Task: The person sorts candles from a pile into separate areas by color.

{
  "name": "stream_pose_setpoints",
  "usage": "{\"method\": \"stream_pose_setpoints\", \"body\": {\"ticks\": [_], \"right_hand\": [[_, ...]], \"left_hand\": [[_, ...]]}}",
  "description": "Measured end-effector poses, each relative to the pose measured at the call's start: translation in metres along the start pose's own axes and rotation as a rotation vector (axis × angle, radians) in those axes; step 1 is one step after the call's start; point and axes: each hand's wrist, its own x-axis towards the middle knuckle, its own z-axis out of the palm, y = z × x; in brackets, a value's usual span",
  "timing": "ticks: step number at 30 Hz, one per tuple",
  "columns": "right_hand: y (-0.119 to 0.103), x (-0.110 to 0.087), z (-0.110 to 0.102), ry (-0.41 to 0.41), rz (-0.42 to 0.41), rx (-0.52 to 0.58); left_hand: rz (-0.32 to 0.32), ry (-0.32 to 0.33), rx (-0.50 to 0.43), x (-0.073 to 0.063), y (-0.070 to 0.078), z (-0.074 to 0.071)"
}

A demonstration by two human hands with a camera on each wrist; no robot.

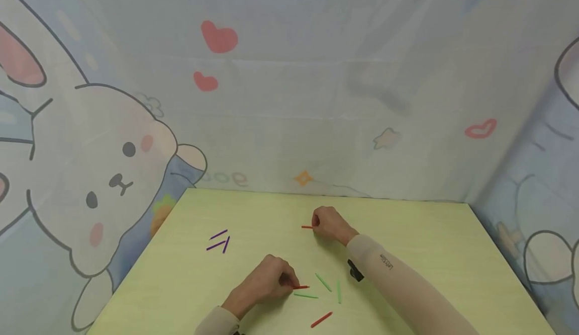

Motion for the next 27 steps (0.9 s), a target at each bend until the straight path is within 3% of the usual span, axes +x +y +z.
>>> {"method": "stream_pose_setpoints", "body": {"ticks": [7, 16, 27], "right_hand": [[0.002, 0.001, -0.002, -0.014, 0.007, -0.001], [-0.007, -0.002, -0.012, 0.017, 0.019, 0.007], [-0.028, -0.031, -0.041, 0.044, -0.007, 0.079]], "left_hand": [[-0.009, -0.007, 0.006, 0.001, 0.001, 0.0], [0.024, 0.0, 0.028, 0.003, 0.0, -0.001], [-0.039, -0.031, -0.007, 0.007, 0.003, -0.001]]}}
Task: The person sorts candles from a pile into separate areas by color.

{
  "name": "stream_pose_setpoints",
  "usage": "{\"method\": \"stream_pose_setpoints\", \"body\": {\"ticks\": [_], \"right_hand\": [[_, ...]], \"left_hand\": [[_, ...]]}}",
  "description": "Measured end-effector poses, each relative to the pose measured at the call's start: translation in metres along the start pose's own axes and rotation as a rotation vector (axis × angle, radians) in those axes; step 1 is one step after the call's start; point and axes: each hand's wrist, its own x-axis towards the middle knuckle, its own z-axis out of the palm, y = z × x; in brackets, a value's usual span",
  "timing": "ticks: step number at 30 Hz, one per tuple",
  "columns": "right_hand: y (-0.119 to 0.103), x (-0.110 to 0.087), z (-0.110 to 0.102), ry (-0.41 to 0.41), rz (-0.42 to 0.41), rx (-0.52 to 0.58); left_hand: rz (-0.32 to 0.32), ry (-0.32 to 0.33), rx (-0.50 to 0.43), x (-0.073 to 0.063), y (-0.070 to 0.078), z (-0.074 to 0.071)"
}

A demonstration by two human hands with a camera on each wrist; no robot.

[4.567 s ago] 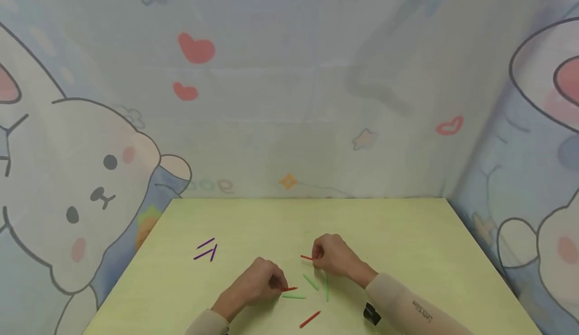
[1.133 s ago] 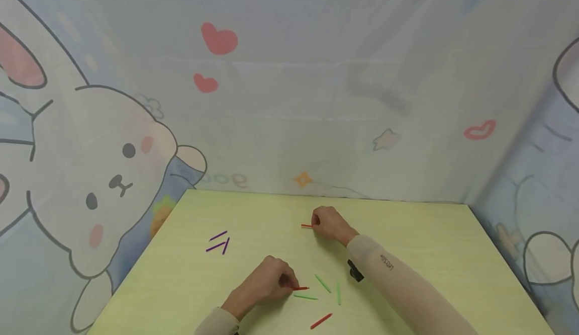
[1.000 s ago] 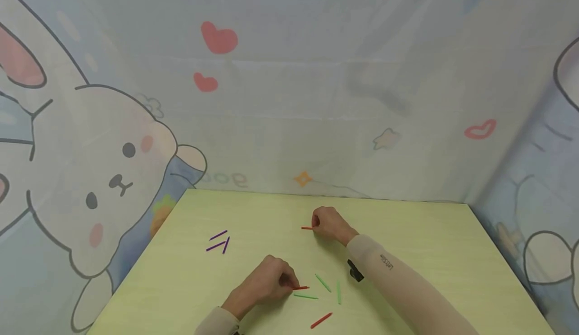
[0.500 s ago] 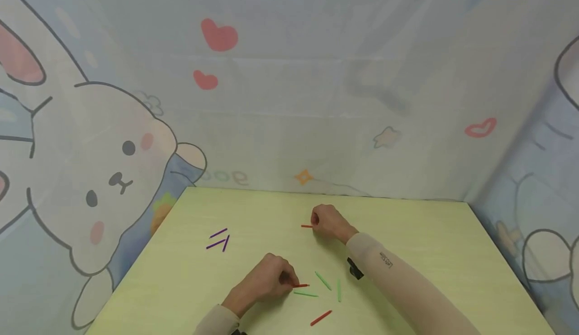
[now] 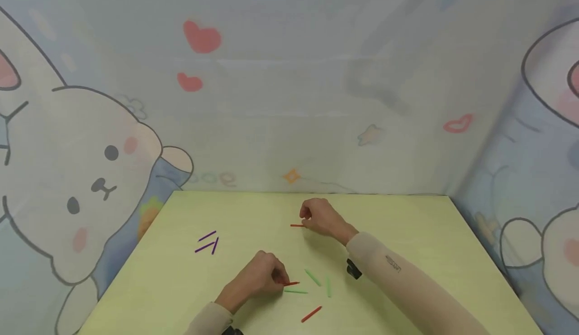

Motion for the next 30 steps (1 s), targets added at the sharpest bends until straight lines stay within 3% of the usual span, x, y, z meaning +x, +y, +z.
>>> {"method": "stream_pose_setpoints", "body": {"ticks": [6, 11, 19, 30], "right_hand": [[-0.01, -0.026, -0.01, -0.017, -0.088, 0.024], [-0.016, -0.059, -0.017, -0.12, -0.161, 0.089], [-0.022, -0.104, 0.009, -0.292, -0.24, 0.162], [-0.032, -0.121, 0.03, -0.392, -0.263, 0.009]], "left_hand": [[-0.038, -0.017, -0.049, 0.0, -0.004, -0.001], [-0.037, -0.024, -0.073, 0.002, -0.003, -0.003], [-0.057, -0.052, -0.097, 0.001, 0.0, -0.003], [-0.034, -0.037, -0.083, 0.002, 0.001, -0.005]]}}
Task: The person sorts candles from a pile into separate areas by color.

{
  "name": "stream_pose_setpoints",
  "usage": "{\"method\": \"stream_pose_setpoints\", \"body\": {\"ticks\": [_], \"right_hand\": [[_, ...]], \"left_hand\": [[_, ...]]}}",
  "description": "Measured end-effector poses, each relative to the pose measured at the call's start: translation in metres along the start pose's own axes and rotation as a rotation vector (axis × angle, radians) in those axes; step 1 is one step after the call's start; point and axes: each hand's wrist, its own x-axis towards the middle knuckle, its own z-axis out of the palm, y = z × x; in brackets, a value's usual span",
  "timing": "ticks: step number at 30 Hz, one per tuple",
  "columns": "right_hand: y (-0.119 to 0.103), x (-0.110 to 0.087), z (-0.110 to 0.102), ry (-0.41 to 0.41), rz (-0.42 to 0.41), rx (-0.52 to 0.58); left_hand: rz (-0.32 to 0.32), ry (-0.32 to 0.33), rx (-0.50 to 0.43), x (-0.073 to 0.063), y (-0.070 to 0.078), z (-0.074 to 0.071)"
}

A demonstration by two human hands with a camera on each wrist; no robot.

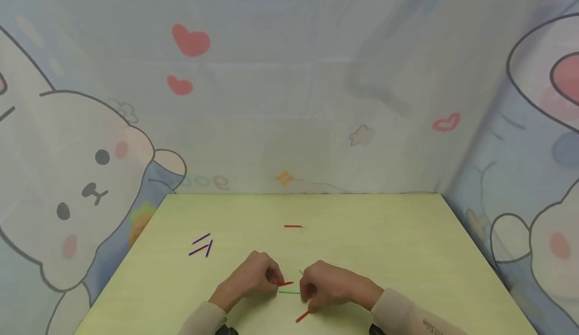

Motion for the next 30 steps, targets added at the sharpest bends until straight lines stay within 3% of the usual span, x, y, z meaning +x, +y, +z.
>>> {"method": "stream_pose_setpoints", "body": {"ticks": [6, 17, 21, 25, 30], "right_hand": [[0.0, -0.001, 0.008, 0.01, -0.02, -0.001], [-0.002, -0.004, 0.011, 0.016, 0.063, 0.04], [-0.005, -0.005, 0.01, 0.039, 0.063, 0.04], [-0.009, -0.004, 0.008, 0.044, 0.075, 0.044], [-0.01, -0.003, 0.01, 0.041, 0.094, 0.036]], "left_hand": [[-0.019, -0.015, -0.02, 0.001, -0.001, 0.0], [-0.014, -0.019, -0.021, 0.001, -0.001, 0.001], [0.033, -0.03, 0.038, 0.004, 0.002, -0.003], [0.102, -0.001, 0.125, 0.01, 0.002, -0.01], [0.119, 0.016, 0.128, 0.018, 0.001, -0.019]]}}
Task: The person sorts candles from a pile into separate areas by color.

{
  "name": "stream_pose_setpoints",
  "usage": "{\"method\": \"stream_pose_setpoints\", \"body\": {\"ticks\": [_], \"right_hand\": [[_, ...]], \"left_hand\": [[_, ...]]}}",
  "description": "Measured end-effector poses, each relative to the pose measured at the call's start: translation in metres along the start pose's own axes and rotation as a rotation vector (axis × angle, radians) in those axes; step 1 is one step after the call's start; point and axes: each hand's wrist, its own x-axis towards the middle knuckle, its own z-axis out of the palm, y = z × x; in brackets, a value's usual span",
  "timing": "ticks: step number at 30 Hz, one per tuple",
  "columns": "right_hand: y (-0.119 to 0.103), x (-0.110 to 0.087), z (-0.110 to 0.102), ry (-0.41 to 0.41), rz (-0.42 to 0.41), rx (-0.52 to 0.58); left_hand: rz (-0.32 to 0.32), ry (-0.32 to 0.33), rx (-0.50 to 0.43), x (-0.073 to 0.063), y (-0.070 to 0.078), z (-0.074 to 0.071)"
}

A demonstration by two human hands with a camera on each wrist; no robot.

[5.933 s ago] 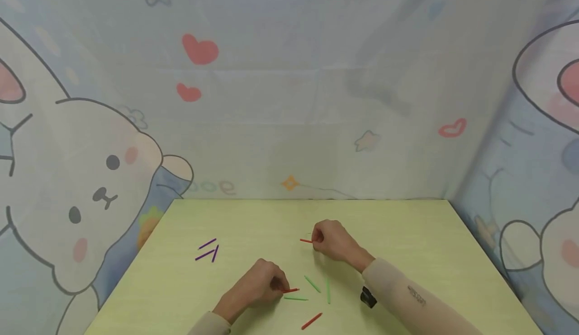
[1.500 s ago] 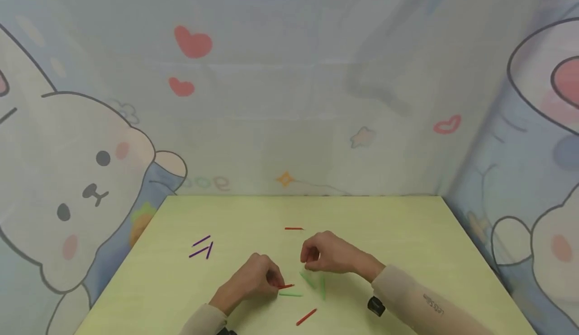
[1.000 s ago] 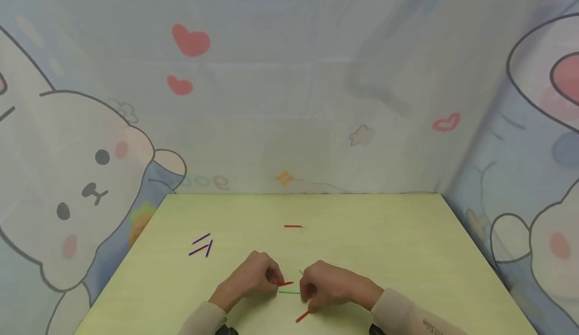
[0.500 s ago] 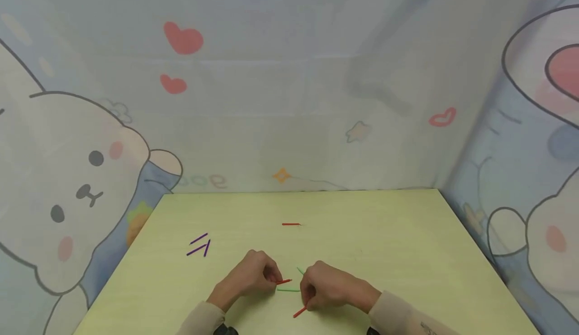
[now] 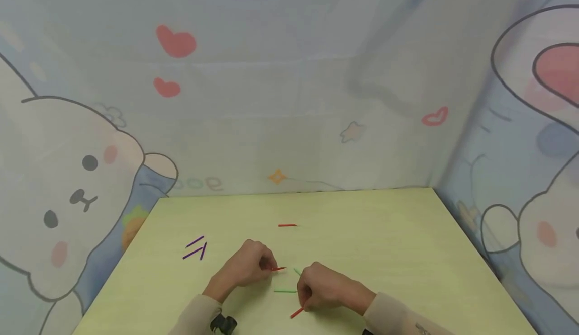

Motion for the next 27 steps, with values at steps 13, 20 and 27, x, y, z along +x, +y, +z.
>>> {"method": "stream_pose_setpoints", "body": {"ticks": [13, 20, 27], "right_hand": [[-0.006, 0.0, -0.002, -0.004, 0.001, -0.032], [-0.005, -0.001, 0.0, -0.002, 0.022, -0.027], [-0.003, -0.001, 0.002, -0.003, 0.039, -0.004]], "left_hand": [[0.016, 0.047, 0.017, 0.02, -0.005, -0.014], [0.045, 0.047, 0.052, 0.031, -0.008, -0.013], [0.064, 0.076, 0.082, 0.054, -0.01, -0.024]]}}
